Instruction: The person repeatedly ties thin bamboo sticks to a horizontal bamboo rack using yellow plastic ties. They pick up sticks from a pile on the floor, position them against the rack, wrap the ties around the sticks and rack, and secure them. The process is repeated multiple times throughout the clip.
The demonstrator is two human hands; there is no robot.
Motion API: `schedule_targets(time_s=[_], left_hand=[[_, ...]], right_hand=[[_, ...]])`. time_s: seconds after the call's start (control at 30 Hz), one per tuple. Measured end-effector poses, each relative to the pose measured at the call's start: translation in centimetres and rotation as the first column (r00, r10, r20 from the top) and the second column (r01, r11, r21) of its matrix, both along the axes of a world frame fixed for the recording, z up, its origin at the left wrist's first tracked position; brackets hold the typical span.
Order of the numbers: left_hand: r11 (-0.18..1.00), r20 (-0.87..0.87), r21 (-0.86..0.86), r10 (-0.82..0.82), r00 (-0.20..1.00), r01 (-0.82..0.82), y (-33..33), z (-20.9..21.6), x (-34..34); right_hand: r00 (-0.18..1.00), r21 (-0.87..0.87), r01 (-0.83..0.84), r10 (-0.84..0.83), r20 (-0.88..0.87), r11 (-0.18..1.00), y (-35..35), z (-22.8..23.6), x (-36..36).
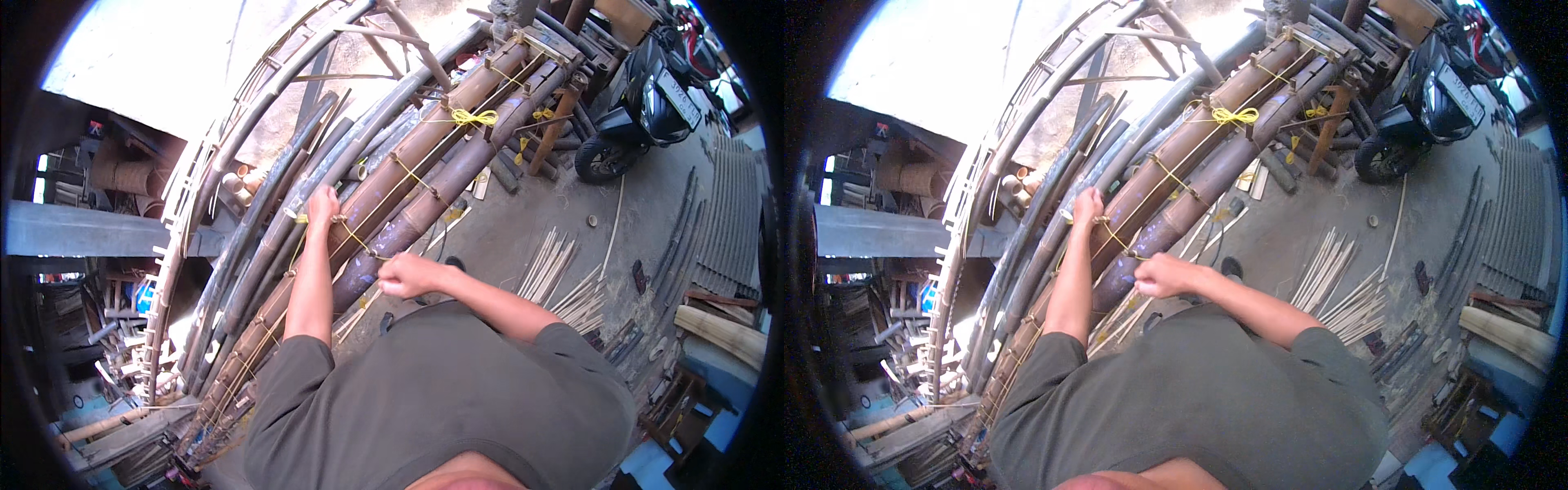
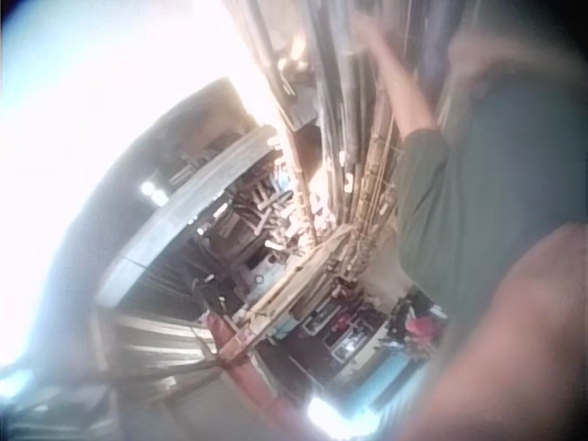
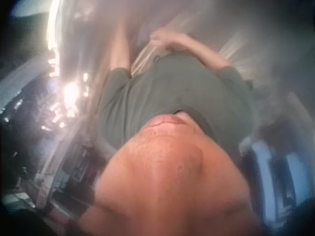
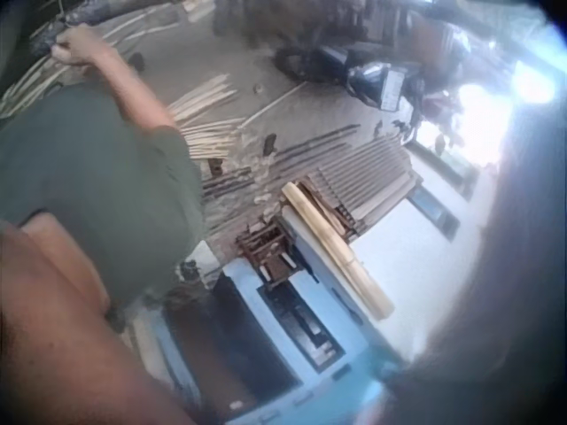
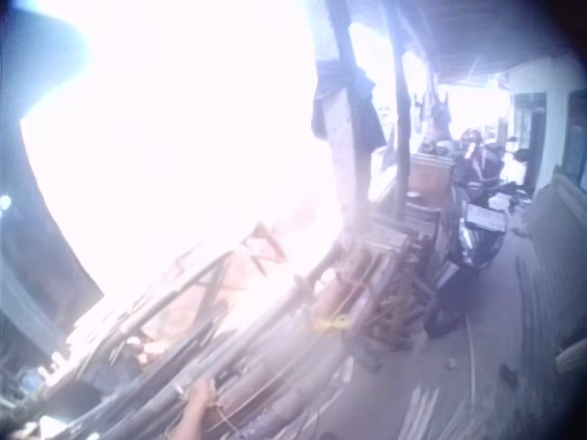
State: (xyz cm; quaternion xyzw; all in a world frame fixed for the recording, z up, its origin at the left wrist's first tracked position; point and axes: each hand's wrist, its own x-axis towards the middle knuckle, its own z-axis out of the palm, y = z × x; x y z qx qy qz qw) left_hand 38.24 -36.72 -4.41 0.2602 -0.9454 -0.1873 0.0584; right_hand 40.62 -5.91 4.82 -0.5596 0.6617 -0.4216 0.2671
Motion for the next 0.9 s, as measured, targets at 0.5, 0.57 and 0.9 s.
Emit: schedule_targets(time_s=[0.5, 0.57, 0.9], left_hand=[[0.885, 0.06, 0.417, 0.201, 0.978, -0.208, -4.8, 5.2, 10.7], [0.975, 0.188, 0.04, 0.207, 0.96, -0.218, -3.9, 8.9, 11.1], [0.969, -0.016, 0.035, 0.244, 0.97, -0.243, -7.1, 10.2, 22.8]], right_hand=[[0.569, -0.106, 0.694, -0.634, -0.524, 0.712, -0.7, 7.1, -27.9], [0.427, -0.249, 0.692, -0.663, -0.616, 0.677, -3.8, 9.8, -23.5], [0.889, 0.114, -0.385, 0.334, 0.314, 0.916, -7.6, -2.2, 10.5]])
